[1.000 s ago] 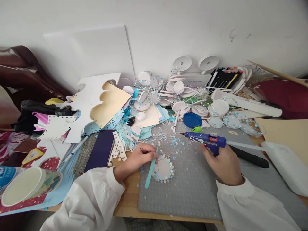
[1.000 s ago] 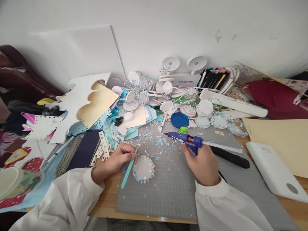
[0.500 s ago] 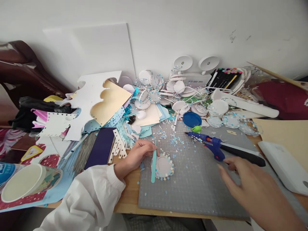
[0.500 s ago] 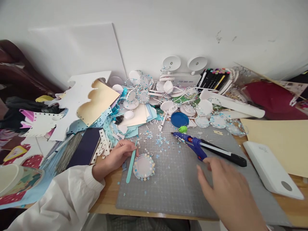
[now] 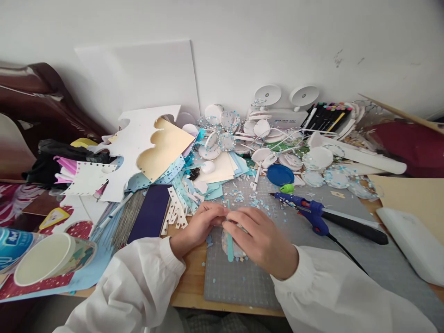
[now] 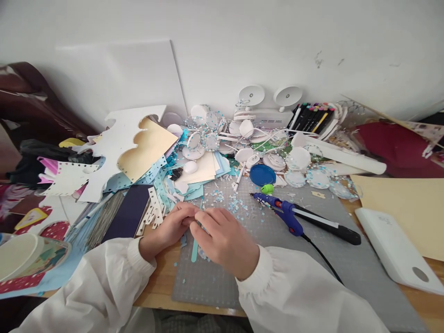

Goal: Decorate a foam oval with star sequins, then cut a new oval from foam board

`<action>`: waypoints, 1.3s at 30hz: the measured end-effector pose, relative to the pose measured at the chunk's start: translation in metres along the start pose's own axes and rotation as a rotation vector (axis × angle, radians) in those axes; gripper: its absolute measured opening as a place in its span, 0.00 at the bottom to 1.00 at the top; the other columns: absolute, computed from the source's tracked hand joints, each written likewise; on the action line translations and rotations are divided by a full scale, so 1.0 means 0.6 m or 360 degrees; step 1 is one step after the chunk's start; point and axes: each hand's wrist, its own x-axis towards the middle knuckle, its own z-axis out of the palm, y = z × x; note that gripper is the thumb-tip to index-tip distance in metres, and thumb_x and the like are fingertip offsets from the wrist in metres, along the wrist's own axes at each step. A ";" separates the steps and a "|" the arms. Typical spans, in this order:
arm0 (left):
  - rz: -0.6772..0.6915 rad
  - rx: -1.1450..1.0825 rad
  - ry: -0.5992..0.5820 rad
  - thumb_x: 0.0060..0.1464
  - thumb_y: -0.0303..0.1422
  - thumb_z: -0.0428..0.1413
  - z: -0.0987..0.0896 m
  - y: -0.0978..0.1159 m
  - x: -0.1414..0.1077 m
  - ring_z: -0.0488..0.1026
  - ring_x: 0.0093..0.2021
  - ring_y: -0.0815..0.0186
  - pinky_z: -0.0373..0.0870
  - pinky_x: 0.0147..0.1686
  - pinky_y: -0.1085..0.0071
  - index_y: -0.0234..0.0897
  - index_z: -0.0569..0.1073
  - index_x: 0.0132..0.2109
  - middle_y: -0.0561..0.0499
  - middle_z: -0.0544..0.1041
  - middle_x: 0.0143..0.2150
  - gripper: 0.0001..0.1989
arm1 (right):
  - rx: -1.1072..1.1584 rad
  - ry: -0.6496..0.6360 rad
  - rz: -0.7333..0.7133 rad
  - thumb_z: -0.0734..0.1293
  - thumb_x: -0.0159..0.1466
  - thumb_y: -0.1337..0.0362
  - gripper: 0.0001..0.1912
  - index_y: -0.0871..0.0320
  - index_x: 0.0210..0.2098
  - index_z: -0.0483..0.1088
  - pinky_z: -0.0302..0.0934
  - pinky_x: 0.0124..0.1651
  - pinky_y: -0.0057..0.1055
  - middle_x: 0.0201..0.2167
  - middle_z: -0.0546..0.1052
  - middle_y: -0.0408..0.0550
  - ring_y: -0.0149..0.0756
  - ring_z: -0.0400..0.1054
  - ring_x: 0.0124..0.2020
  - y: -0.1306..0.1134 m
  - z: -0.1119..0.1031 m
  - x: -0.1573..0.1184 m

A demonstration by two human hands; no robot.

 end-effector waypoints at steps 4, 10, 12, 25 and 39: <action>0.0009 0.0005 -0.0020 0.48 0.37 0.56 0.003 0.000 -0.003 0.42 0.19 0.76 0.42 0.22 0.72 0.37 0.52 0.15 0.60 0.46 0.16 0.23 | 0.0019 0.0142 -0.0076 0.59 0.65 0.73 0.10 0.59 0.40 0.71 0.69 0.39 0.36 0.35 0.78 0.51 0.39 0.71 0.37 0.016 0.011 -0.004; 0.0073 0.0201 0.0023 0.54 0.40 0.54 -0.003 -0.003 -0.004 0.45 0.19 0.75 0.42 0.23 0.71 0.31 0.76 0.24 0.59 0.51 0.15 0.18 | 0.0553 0.0605 0.0575 0.65 0.62 0.73 0.10 0.54 0.41 0.68 0.70 0.39 0.36 0.35 0.79 0.47 0.37 0.74 0.38 0.048 0.026 -0.046; 0.0108 0.0277 0.0071 0.55 0.40 0.54 -0.009 -0.004 -0.002 0.47 0.19 0.75 0.42 0.23 0.71 0.31 0.76 0.23 0.57 0.53 0.15 0.20 | 0.0736 0.0738 0.0942 0.65 0.62 0.72 0.07 0.53 0.37 0.67 0.70 0.37 0.35 0.33 0.79 0.47 0.37 0.75 0.35 0.055 0.032 -0.057; 0.0259 0.0926 -0.0099 0.56 0.41 0.52 -0.001 0.017 -0.009 0.58 0.19 0.72 0.51 0.23 0.72 0.34 0.73 0.19 0.51 0.67 0.16 0.22 | 0.1361 0.0861 0.1504 0.64 0.64 0.61 0.05 0.55 0.34 0.64 0.66 0.29 0.32 0.26 0.73 0.43 0.33 0.70 0.25 0.057 0.020 -0.063; 0.0474 0.0260 0.0605 0.57 0.39 0.45 -0.012 0.011 0.005 0.50 0.19 0.71 0.48 0.25 0.67 0.37 0.53 0.12 0.55 0.50 0.13 0.27 | 0.1355 0.0360 0.1230 0.67 0.61 0.67 0.03 0.56 0.36 0.70 0.69 0.45 0.39 0.36 0.79 0.50 0.40 0.74 0.42 0.061 0.060 -0.070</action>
